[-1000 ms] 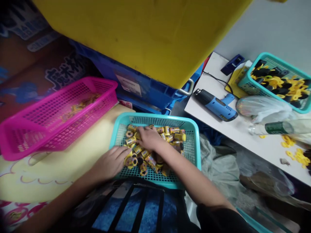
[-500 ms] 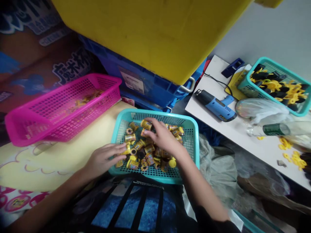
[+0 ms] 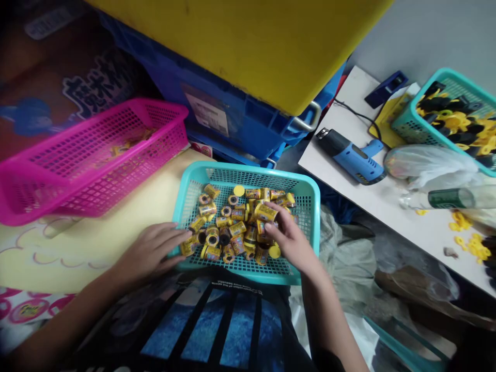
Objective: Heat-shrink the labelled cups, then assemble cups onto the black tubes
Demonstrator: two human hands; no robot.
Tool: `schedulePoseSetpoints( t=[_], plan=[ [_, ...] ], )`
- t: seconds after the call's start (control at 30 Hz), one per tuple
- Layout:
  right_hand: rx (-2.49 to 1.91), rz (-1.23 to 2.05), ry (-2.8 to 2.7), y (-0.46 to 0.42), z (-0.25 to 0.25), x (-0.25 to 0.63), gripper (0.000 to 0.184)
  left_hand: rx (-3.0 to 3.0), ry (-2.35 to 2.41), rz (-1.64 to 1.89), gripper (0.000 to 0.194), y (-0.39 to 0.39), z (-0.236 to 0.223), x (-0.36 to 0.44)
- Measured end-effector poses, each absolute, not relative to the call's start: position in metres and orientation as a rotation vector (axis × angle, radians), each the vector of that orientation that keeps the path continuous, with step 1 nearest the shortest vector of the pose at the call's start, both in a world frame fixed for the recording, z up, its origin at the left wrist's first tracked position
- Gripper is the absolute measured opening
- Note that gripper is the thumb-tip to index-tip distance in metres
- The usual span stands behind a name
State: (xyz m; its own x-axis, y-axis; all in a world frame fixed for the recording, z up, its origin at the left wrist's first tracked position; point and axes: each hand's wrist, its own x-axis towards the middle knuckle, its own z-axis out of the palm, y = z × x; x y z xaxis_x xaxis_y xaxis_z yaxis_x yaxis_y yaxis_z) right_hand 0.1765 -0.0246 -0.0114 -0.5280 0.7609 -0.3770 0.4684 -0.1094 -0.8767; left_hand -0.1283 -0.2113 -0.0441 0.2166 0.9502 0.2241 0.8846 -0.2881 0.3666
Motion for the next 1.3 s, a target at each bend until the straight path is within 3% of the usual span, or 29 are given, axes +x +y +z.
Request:
schedulePoseSetpoints(
  t=[0.2,0.37,0.47,0.57,0.63,0.7,0.87,0.97,1.1,1.3],
  plan=[
    [-1.385,1.301,-2.088,-0.031,-0.008,0.159,0.045,2.234,1.711,0.539,0.029,-0.214,-0.048,-0.128],
    [-1.393,1.085,-2.421,-0.027,-0.002,0.157,0.050,2.152,1.640,0.634,0.028,-0.213,-0.043,-0.127],
    [-1.340,0.820,-2.584,-0.012,-0.015,0.163,0.052,2.040,1.650,0.762,0.028,-0.212,-0.041,-0.126],
    [-1.596,0.441,-2.508,0.000,-0.040,0.165,0.048,1.883,1.711,0.890,0.022,-0.210,-0.043,-0.124],
    [-1.711,0.332,-2.488,0.004,-0.055,0.163,0.055,1.832,1.724,0.939,0.021,-0.207,-0.044,-0.123],
    [-1.662,0.354,-2.527,0.005,-0.062,0.160,0.053,1.827,1.727,0.950,0.021,-0.205,-0.046,-0.121],
    [-1.553,0.586,-2.462,0.000,-0.046,0.153,0.027,1.937,1.808,0.837,0.026,-0.202,-0.050,-0.118],
    [-1.442,0.687,-2.485,-0.008,-0.029,0.154,0.029,2.080,1.840,0.786,0.032,-0.198,-0.050,-0.113],
    [-1.364,0.890,-2.500,-0.023,-0.019,0.162,0.043,2.221,1.831,0.828,0.025,-0.191,-0.050,-0.107],
    [-1.325,1.026,-2.406,-0.039,-0.019,0.180,0.031,2.270,1.778,0.871,0.026,-0.171,-0.043,-0.105]
  ],
)
